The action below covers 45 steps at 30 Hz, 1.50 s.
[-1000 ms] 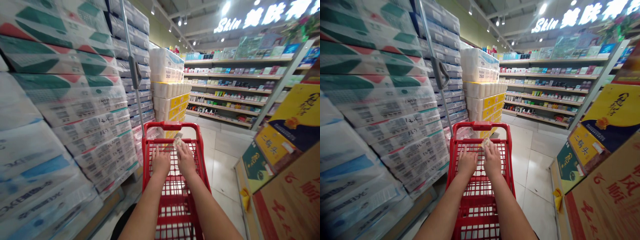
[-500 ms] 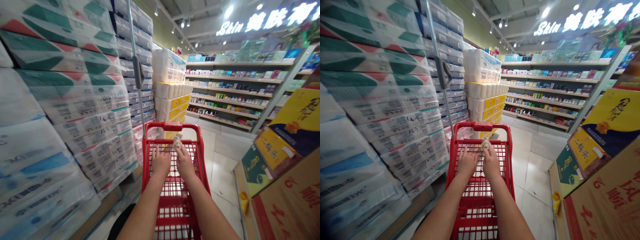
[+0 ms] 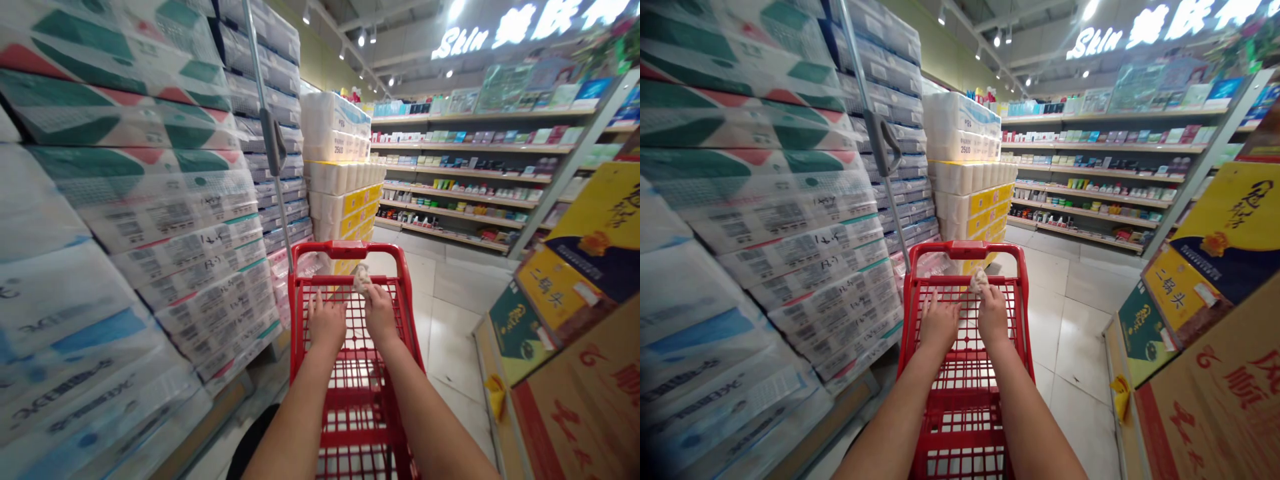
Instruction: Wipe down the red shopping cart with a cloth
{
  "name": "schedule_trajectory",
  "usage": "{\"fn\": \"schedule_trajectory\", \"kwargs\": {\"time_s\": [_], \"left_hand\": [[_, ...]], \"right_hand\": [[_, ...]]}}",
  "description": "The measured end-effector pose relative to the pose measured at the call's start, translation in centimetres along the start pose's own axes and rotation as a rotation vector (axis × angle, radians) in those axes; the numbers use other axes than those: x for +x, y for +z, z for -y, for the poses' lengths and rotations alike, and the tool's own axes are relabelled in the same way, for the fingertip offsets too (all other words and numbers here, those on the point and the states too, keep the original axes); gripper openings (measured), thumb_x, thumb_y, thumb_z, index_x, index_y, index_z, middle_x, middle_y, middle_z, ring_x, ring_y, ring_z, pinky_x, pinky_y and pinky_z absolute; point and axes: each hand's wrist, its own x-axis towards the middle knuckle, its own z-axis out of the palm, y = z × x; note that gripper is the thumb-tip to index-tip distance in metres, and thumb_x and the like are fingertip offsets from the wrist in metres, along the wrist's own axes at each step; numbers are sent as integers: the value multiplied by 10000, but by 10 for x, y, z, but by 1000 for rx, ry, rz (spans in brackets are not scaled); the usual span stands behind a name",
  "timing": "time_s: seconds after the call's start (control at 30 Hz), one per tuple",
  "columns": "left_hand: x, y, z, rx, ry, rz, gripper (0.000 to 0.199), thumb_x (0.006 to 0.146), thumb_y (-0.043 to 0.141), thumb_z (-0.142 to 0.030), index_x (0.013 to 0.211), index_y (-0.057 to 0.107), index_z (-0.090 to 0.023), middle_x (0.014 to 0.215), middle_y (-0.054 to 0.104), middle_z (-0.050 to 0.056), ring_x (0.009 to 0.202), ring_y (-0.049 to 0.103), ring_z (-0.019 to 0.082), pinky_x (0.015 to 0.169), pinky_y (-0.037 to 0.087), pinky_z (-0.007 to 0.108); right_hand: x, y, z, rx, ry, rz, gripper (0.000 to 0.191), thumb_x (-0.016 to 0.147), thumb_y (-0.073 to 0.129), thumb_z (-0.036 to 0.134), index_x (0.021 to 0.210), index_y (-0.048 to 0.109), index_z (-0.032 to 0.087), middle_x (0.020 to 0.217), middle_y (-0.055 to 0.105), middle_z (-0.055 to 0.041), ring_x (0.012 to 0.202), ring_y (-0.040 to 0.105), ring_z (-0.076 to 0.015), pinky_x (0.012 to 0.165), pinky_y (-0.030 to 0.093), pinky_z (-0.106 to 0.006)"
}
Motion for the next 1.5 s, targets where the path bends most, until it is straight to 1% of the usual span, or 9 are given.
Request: {"fn": "schedule_trajectory", "kwargs": {"time_s": [0.33,0.43,0.53,0.7,0.8,1.03,1.13,1.37,1.5], "left_hand": [[-1,-7,0,-14,21,56,358,903,380,-191,1030,712,-153,1085,701,140,1380,344,314,1155,198,519],[-1,-7,1,-31,25,35,416,862,431,-164,1227,624,-114,1201,655,164,1381,337,334,1159,185,509],[-1,-5,1,-22,34,32,359,910,396,-209,1112,686,-145,1135,686,143,1376,348,332,1156,193,508],[1,0,1,-38,20,14,397,963,357,-346,968,725,-200,1065,713,101,1376,352,327,1141,228,532],[2,0,-1,-53,16,12,387,958,370,-346,953,727,-196,1068,713,108,1369,361,336,1137,239,533],[1,-3,-3,-91,19,26,391,960,366,-330,963,724,-171,1088,703,131,1381,344,336,1148,227,533],[0,-2,-1,-91,14,30,405,964,359,-340,986,722,-161,1098,699,132,1389,328,340,1150,225,531],[-3,-2,2,-108,10,23,385,960,365,-331,969,718,-177,1078,699,133,1396,314,323,1152,201,536],[-3,-2,2,-116,19,24,380,963,369,-325,969,718,-174,1074,704,123,1394,308,331,1151,197,549]], "right_hand": [[43,42,27,59,-38,102,434,834,445,67,1153,692,226,1287,615,-81,1176,553,-210,1036,429,-382],[51,45,31,75,-167,280,459,776,482,20,1095,720,249,1242,650,-37,1137,578,-191,1009,444,-330],[54,30,16,8,-170,320,467,724,485,-19,1008,748,243,1177,683,-23,1054,606,-190,961,460,-310],[38,-18,-23,-229,130,5,483,736,430,9,1061,728,204,1171,676,-80,1070,562,-248,966,433,-404],[15,-33,-25,-292,91,34,469,751,443,35,1070,721,236,1284,624,-50,1147,523,-266,993,398,-456],[-8,-47,-6,-218,161,14,428,904,446,304,1304,580,233,1165,672,-89,1004,592,-241,890,458,-389],[-11,-44,-4,-311,180,-38,509,905,460,353,1403,474,250,1342,555,-115,1164,509,-300,953,413,-471],[-21,-36,-14,-78,-45,219,329,848,447,153,1081,663,239,1226,627,-62,1137,538,-213,979,434,-368],[-23,-46,-12,-170,138,58,348,789,480,146,1092,646,187,1102,644,-106,1029,560,-246,920,453,-390]]}}
